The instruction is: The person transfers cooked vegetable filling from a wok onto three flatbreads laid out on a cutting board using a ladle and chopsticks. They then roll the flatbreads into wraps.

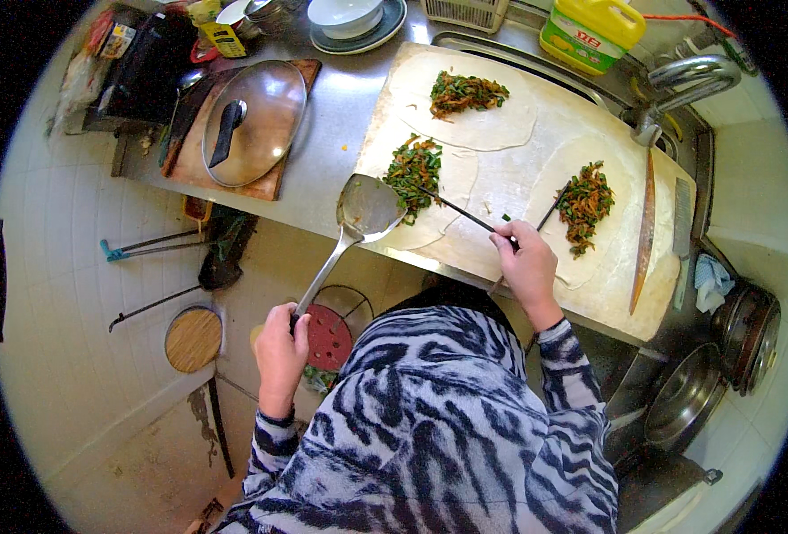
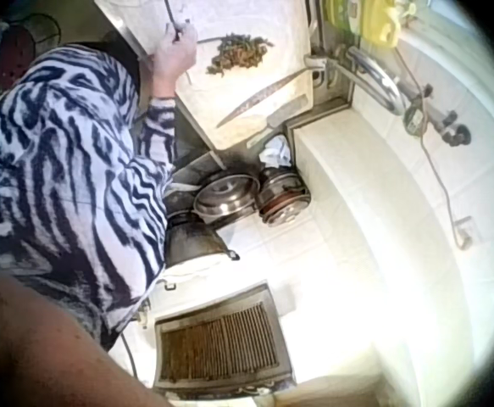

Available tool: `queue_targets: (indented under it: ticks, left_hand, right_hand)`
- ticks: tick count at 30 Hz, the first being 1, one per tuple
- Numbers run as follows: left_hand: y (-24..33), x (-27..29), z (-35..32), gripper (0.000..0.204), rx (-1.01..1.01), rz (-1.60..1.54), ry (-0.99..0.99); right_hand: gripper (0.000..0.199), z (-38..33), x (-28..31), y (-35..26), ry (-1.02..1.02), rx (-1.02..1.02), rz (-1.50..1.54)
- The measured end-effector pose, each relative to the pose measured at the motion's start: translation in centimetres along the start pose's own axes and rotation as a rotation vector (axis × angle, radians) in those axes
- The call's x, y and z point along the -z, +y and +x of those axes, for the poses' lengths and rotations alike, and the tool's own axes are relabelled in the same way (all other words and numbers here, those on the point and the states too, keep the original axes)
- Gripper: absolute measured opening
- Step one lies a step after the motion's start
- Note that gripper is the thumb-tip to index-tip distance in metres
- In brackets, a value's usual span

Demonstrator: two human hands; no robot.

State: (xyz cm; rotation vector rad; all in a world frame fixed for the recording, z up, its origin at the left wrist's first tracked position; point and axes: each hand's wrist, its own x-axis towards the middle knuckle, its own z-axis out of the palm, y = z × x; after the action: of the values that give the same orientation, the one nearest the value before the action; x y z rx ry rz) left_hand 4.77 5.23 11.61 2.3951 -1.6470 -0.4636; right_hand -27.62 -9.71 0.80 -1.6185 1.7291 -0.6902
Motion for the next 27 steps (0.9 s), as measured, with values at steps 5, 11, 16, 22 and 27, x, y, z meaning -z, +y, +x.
queue_targets:
  ticks: [5, 11, 16, 22, 27]
  left_hand:
    - [-0.1, 0.0, -0.1, 0.018, -0.032, 0.066, 0.011]
    - [0.1, 0.1, 0.1, 0.018, -0.106, 0.131, 0.042]
    - [-0.5, 0.1, 0.0, 0.018, -0.085, 0.153, 0.044]
    - [-0.2, 0.1, -0.2, 0.019, -0.059, 0.122, 0.047]
    - [-0.1, 0.1, -0.4, 0.019, -0.042, 0.09, 0.022]
  right_hand:
    - [0.012, -0.5, 1.6, -1.4, -0.211, 0.075, -0.057]
    - [0.012, -0.1, 1.8, -2.7, -0.241, 0.188, -0.177]
    - [0.011, 0.9, 2.6, -0.9, -0.074, 0.213, -0.307]
    - [0.011, 0.1, 2.7, -1.7, -0.141, 0.115, -0.135]
    - [0.013, 0.0, 1.8, -0.6, -0.068, 0.078, -0.147]
